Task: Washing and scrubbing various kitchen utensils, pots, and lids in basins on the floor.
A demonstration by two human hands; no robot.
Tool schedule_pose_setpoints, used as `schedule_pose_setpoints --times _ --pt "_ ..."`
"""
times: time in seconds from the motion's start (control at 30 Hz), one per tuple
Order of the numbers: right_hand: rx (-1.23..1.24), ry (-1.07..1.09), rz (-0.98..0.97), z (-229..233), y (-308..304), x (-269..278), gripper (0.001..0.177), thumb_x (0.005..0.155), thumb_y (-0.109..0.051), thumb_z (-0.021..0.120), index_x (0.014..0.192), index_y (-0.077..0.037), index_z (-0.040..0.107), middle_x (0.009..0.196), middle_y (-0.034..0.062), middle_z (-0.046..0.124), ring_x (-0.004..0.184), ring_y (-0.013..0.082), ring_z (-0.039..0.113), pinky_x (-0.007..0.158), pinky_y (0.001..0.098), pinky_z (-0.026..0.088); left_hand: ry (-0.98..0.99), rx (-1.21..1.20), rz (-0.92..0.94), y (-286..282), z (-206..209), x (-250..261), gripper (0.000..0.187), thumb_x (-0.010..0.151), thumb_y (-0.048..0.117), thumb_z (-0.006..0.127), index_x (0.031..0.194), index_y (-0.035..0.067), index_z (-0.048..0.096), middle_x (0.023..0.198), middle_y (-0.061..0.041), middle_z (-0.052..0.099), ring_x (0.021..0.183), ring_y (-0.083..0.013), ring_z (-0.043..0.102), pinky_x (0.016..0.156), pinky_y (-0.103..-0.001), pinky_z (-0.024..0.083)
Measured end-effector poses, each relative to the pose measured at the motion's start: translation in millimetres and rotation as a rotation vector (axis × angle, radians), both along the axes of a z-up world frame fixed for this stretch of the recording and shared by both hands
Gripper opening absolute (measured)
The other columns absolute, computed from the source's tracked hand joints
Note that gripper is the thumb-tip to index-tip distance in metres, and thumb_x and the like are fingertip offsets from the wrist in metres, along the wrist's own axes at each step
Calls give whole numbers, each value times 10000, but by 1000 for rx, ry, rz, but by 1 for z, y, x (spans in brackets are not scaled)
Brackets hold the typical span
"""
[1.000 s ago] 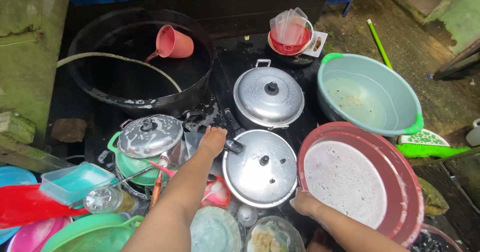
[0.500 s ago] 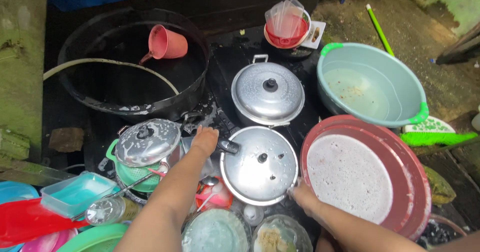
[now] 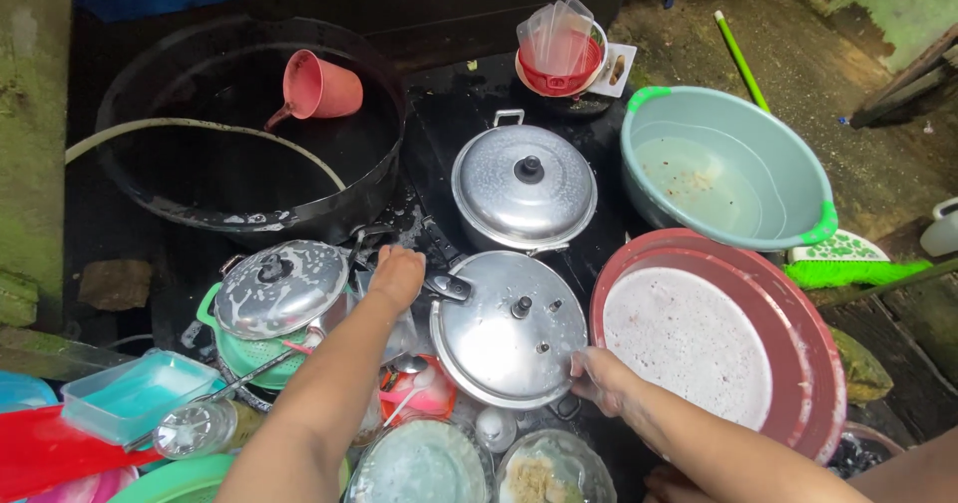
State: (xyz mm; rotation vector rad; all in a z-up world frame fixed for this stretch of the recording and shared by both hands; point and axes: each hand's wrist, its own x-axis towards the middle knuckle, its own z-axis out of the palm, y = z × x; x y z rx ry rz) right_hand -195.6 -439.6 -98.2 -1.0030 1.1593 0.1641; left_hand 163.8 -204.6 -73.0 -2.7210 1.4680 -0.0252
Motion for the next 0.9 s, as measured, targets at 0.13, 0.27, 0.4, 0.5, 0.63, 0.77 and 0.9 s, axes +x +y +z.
schedule_pose_setpoints --times 0.13,0.27,0.4,0.5,0.63,0.77,0.9 --pt "28 87 47 38 6 -3 267 724 -99 562 985 -90 619 1009 49 629 954 217 571 937 378 445 -44 -6 -37 9 12 -7 163 925 142 555 1015 114 688 1033 -73 711 1086 -268 596 982 -435 409" --pt "77 87 43 71 21 -3 316 782 -163 579 1063 -33 641 1019 114 654 863 242 575 823 350 514 -30 -39 -34 17 20 -14 129 901 157 589 988 122 679 1005 -65 708 1057 -260 594 958 -423 412" --pt "25 84 12 77 23 2 436 989 -370 457 1242 -48 607 1143 154 691 939 258 678 830 381 577 -33 -63 10 22 29 -18 127 872 153 624 984 120 675 1008 -63 711 1058 -266 593 925 -436 415" --pt "43 47 -12 62 17 -3 537 1071 -413 359 1290 23 582 1164 208 706 967 301 709 858 400 611 -34 -56 23 29 44 -22 156 846 156 645 991 108 677 1010 -68 714 1056 -266 595 914 -440 416" --pt "69 -106 -50 56 19 -13 522 1080 -346 390 1316 83 573 1123 232 727 974 307 706 847 381 603 -5 -82 24 39 45 -21 166 814 156 664 970 106 685 1006 -74 718 1066 -272 597 913 -444 417" --pt "80 -174 -95 84 35 -11 514 1080 -327 397 1324 101 545 1161 265 709 1043 323 719 903 380 600 -33 -112 60 45 40 -29 143 843 114 640 978 109 686 990 -79 722 1060 -264 604 927 -443 420" --pt "137 -291 -34 79 34 -20 415 1044 -241 418 1342 28 521 1250 196 679 1094 279 711 904 380 614 -38 -112 65 55 39 -33 152 840 105 627 985 97 674 1004 -100 717 1062 -282 607 906 -445 431"
